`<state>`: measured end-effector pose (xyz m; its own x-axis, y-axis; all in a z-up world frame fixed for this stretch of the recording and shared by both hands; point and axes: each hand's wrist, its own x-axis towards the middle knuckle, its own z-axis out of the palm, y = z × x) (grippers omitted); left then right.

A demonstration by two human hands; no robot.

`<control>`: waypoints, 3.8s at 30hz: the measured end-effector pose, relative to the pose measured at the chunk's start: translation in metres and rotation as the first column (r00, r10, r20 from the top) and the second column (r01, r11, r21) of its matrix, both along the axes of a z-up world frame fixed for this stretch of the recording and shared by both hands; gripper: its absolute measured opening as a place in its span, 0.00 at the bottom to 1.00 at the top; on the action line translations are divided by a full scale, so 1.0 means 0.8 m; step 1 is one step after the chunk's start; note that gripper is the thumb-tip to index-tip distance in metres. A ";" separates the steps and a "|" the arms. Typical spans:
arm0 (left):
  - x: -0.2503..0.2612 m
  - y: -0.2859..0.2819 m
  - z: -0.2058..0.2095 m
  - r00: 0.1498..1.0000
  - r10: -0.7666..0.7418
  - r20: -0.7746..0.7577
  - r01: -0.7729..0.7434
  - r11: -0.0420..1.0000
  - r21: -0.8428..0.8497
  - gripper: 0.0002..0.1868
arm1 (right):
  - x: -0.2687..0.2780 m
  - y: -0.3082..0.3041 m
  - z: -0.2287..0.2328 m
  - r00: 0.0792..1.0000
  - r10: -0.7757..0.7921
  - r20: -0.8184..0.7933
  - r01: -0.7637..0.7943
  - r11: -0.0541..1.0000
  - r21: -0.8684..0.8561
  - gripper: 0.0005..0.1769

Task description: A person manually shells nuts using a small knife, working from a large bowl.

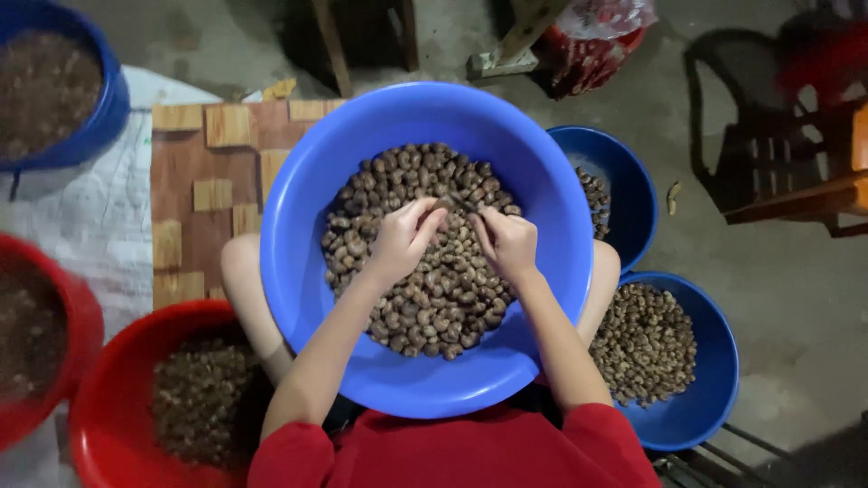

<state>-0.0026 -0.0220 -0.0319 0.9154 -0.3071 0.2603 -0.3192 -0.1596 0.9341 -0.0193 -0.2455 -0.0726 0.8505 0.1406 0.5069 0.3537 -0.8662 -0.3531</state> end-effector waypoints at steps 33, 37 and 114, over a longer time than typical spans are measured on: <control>-0.060 -0.105 -0.216 0.583 -0.703 0.406 0.180 0.600 0.780 0.24 | 0.102 -0.095 0.052 0.863 -0.440 0.248 0.307 0.847 0.435 0.21; -0.003 -0.115 -0.203 0.618 -0.758 0.207 0.141 0.366 0.920 0.38 | 0.097 -0.087 0.041 0.893 -0.418 0.166 0.336 0.865 0.372 0.15; 0.031 -0.007 -0.024 0.981 0.104 -0.162 -0.138 0.967 -0.216 0.10 | 0.044 0.036 0.025 0.922 0.247 -0.297 0.039 0.706 0.707 0.08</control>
